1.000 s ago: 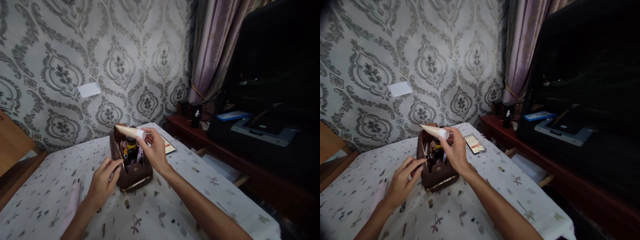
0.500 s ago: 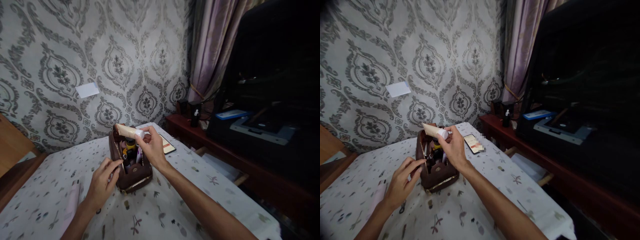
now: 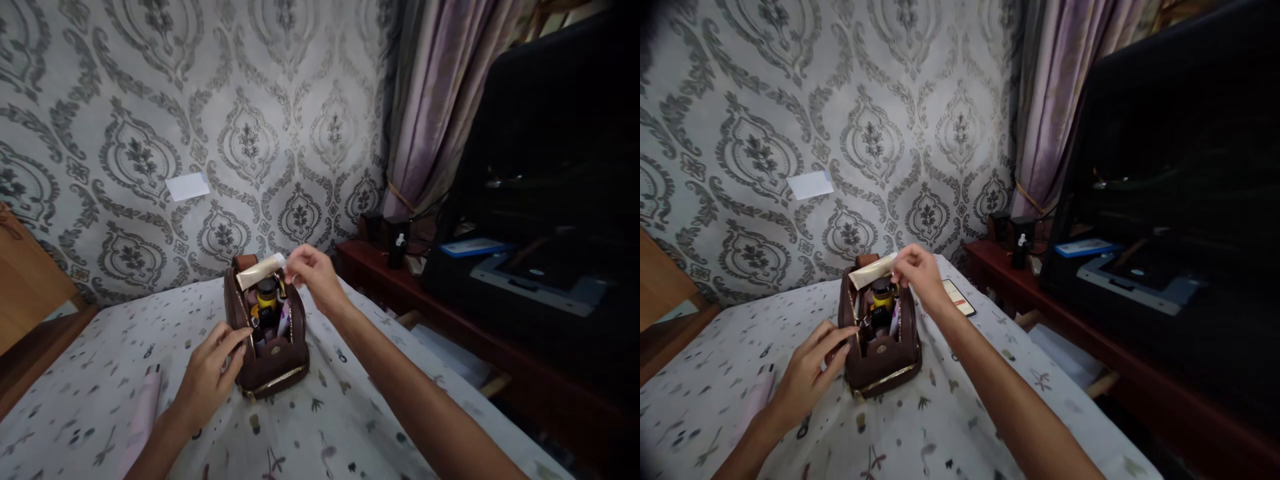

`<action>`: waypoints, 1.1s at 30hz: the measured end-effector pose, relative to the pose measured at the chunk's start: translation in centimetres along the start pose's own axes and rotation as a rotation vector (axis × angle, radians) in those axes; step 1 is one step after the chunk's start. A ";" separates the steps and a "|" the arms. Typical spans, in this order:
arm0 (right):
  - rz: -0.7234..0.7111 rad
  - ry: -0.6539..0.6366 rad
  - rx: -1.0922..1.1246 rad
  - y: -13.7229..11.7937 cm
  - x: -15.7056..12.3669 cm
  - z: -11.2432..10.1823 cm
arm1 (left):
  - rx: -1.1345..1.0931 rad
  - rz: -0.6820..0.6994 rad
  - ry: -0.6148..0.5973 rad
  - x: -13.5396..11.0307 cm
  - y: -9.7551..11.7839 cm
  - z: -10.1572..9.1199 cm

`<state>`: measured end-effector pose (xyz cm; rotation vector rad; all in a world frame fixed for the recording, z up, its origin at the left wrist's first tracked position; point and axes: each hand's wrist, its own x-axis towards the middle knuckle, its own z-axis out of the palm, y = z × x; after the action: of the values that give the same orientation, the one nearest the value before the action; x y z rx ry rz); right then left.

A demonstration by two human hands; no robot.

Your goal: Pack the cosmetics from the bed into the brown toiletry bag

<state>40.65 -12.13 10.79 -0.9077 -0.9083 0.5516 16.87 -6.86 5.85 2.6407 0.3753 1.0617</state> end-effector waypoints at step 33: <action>-0.375 -0.278 -1.398 -2.5 8.5 5.4 | 0.020 0.031 0.002 -0.3 -0.6 0.4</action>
<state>40.58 -4.89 18.12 -1.8497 -1.7064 -0.4177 16.82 -6.50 5.17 2.6718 0.3485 1.0756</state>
